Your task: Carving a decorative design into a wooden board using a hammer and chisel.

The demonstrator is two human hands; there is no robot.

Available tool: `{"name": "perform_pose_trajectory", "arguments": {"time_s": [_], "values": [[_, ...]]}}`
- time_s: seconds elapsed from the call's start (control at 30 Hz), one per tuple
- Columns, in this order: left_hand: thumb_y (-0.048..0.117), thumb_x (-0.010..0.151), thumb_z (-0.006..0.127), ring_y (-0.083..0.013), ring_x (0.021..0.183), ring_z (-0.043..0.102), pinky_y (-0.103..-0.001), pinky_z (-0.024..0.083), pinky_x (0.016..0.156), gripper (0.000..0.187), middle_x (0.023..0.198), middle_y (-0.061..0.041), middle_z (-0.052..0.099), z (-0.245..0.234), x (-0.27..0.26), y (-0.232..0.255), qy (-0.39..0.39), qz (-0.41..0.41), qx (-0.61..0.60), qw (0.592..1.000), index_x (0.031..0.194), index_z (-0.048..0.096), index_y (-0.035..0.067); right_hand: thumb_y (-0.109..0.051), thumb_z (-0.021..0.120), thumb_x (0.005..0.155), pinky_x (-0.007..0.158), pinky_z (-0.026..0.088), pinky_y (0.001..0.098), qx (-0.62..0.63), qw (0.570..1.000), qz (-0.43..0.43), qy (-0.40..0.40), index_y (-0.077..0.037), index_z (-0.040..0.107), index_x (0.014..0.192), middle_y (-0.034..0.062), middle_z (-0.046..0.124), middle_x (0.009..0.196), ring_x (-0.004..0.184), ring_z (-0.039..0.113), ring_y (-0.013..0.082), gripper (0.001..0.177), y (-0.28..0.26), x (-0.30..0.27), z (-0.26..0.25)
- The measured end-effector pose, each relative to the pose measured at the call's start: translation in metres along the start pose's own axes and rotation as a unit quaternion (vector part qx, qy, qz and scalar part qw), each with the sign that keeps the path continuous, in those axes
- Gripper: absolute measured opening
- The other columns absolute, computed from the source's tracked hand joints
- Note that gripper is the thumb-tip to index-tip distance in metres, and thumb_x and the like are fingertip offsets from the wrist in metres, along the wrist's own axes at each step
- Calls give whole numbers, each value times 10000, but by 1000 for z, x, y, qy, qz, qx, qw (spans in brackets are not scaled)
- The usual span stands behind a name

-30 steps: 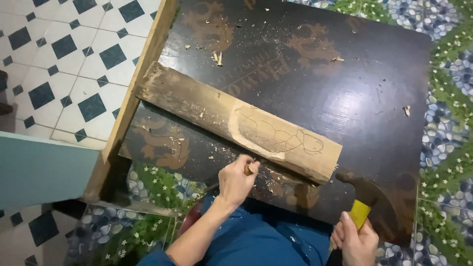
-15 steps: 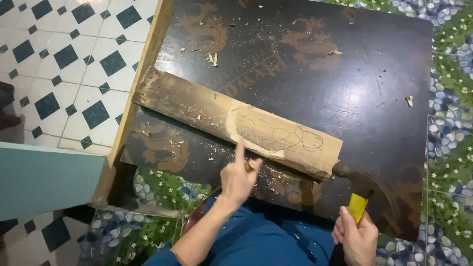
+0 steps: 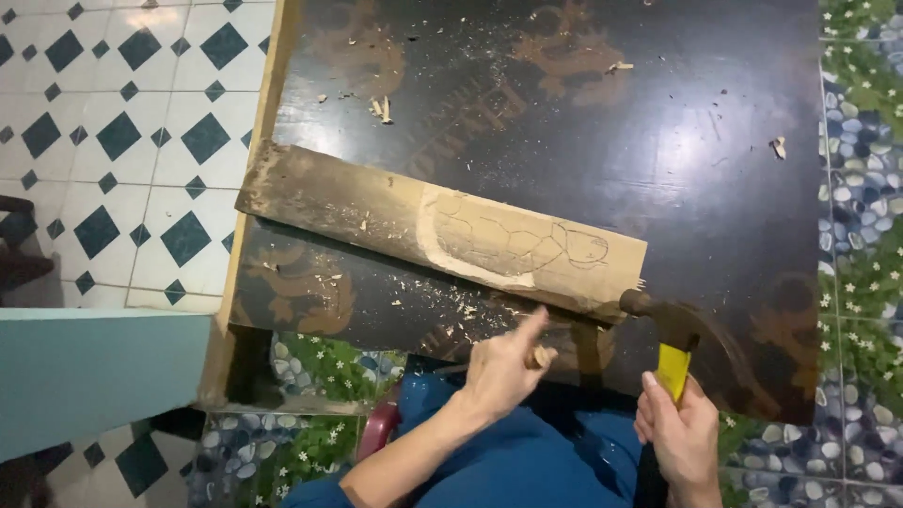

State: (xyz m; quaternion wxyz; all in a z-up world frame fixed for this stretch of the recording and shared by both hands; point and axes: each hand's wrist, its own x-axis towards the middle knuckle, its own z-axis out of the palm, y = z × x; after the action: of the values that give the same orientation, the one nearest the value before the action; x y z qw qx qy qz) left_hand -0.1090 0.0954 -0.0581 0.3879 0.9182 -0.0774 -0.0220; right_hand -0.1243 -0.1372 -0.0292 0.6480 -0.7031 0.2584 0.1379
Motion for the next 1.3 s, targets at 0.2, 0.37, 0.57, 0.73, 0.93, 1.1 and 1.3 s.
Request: {"name": "perform_pose_trajectory", "arguments": {"time_s": [0.2, 0.37, 0.57, 0.73, 0.93, 1.1, 1.3], "values": [[311, 931, 750, -211, 433, 547, -392, 455, 447, 1007, 534, -57, 602, 5, 5, -25, 65, -152, 84, 983, 1600, 95, -60, -112, 546, 1065, 396, 371, 358, -24, 1000, -6, 5, -32, 458, 917, 88, 380, 607, 461, 396, 205, 190, 3, 1, -5], [189, 944, 775, -111, 424, 534, -287, 462, 374, 946, 592, -21, 655, 14, -3, -14, 29, -22, 55, 998, 1629, 135, 64, -93, 552, 1048, 370, 341, 339, 23, 1000, -3, -8, -49, 453, 929, 60, 356, 601, 435, 372, 181, 160, 11, 6, -7], [235, 994, 716, -75, 386, 479, -256, 451, 352, 775, 509, 74, 512, 3, 3, -6, 86, -18, -11, 996, 1557, 269, -57, -83, 553, 1046, 353, 336, 342, 22, 1000, -12, -4, -41, 446, 885, 68, 348, 576, 418, 360, 183, 198, 12, 4, -6], [322, 965, 695, -181, 425, 562, -380, 481, 428, 835, 545, -26, 619, 4, 13, -14, 79, -92, 64, 991, 1559, 247, -58, -103, 557, 1048, 360, 339, 345, 18, 1000, -14, -2, -35, 456, 906, 66, 348, 597, 433, 364, 178, 187, 15, 5, -7], [274, 929, 719, -231, 480, 620, -409, 514, 463, 704, 622, -76, 676, 12, 9, -6, 61, -67, 59, 994, 1507, 379, 63, -113, 545, 1061, 393, 358, 351, 1, 1000, 6, -13, -31, 461, 951, 76, 364, 621, 457, 373, 186, 161, 18, 5, -9], [260, 969, 717, -130, 414, 548, -322, 510, 427, 759, 532, 27, 570, -2, 12, -1, 94, -57, -13, 994, 1530, 309, -50, -116, 550, 1058, 373, 341, 346, 9, 1000, -3, -9, -34, 458, 923, 73, 364, 607, 429, 370, 181, 182, 20, 6, -9], [154, 944, 732, -169, 576, 688, -360, 625, 538, 482, 721, -52, 721, -5, 4, 3, 42, 6, -30, 999, 1379, 557, 42, -118, 570, 1054, 391, 357, 360, 2, 1000, 26, 2, -18, 477, 967, 91, 385, 639, 474, 388, 196, 162, 14, 5, -7]]}}
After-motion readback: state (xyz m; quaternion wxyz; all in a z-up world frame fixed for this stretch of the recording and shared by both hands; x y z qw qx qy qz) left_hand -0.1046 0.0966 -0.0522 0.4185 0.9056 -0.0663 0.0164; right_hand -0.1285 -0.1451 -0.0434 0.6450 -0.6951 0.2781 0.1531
